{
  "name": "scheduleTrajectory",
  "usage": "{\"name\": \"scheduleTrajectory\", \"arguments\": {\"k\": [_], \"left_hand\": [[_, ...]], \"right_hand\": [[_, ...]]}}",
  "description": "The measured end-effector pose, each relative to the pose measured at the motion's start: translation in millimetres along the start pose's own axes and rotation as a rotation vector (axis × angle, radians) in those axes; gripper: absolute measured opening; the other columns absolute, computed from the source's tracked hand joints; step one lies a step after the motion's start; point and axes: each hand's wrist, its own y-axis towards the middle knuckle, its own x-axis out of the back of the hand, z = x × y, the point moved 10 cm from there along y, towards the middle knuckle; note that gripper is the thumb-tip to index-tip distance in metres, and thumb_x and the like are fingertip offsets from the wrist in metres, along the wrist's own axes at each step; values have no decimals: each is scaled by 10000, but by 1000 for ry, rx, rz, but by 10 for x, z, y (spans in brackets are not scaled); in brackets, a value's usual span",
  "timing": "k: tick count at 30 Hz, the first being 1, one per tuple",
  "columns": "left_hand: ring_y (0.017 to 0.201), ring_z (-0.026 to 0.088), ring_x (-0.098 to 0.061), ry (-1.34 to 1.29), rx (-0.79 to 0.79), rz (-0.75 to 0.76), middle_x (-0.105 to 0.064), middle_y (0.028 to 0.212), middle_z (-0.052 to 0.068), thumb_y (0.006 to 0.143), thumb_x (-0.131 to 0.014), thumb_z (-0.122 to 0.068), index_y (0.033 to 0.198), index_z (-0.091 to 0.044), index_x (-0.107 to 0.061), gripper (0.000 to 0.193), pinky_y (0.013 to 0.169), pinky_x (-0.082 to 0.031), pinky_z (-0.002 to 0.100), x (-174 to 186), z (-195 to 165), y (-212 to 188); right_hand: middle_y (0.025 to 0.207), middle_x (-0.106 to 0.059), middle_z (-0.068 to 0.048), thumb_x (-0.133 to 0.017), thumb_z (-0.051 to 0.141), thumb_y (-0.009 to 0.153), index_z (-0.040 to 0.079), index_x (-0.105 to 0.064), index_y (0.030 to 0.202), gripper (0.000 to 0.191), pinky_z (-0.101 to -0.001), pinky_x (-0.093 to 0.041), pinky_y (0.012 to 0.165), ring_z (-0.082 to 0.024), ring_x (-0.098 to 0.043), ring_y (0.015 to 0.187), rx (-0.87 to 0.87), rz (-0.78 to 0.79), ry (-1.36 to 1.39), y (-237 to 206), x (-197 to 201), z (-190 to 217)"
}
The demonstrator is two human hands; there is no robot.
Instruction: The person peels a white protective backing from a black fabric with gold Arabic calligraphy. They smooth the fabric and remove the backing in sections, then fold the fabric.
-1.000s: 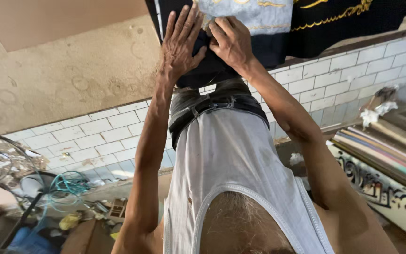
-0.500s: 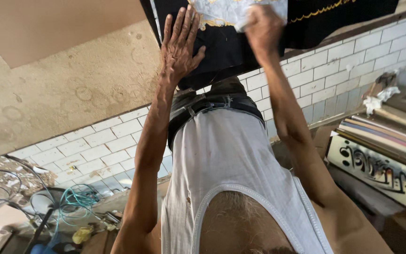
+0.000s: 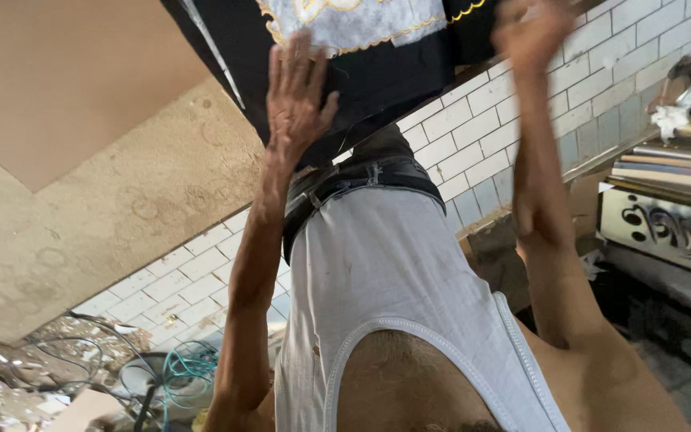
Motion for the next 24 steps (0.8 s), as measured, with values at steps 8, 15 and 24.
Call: {"name": "scheduleTrajectory", "arguments": {"k": [8, 15, 24], "left_hand": [[1584, 291, -221, -105, -175, 49, -275, 1702, 160, 935, -788, -446, 1629, -34, -396, 898, 1306, -98, 543, -256, -377, 534], [1573, 286, -262, -166, -176, 19, -333, 1685, 130, 927, -804, -414, 1592, -51, -456, 833, 1314, -109, 526, -130, -384, 431], [1574, 286, -272, -174, -173, -6, -360, 1680, 118, 952, -797, -408, 1579, -66, -488, 777, 1318, -123, 525, -58, -399, 337]], "right_hand": [[954, -682, -90, -840, 197, 766, 26, -748, 974, 285, -348, -605, 663, -254, -688, 829, 221, 136, -153, -184, -845, 1737], [908, -651, -65, -809, 86, 856, 16, -733, 988, 168, -320, -579, 618, -206, -686, 789, 319, 249, -233, -351, -1198, 1658], [730, -680, -87, -750, 150, 969, 63, -707, 850, 153, -372, -487, 498, -210, -609, 561, -221, 255, -337, -296, -529, -55]]}}
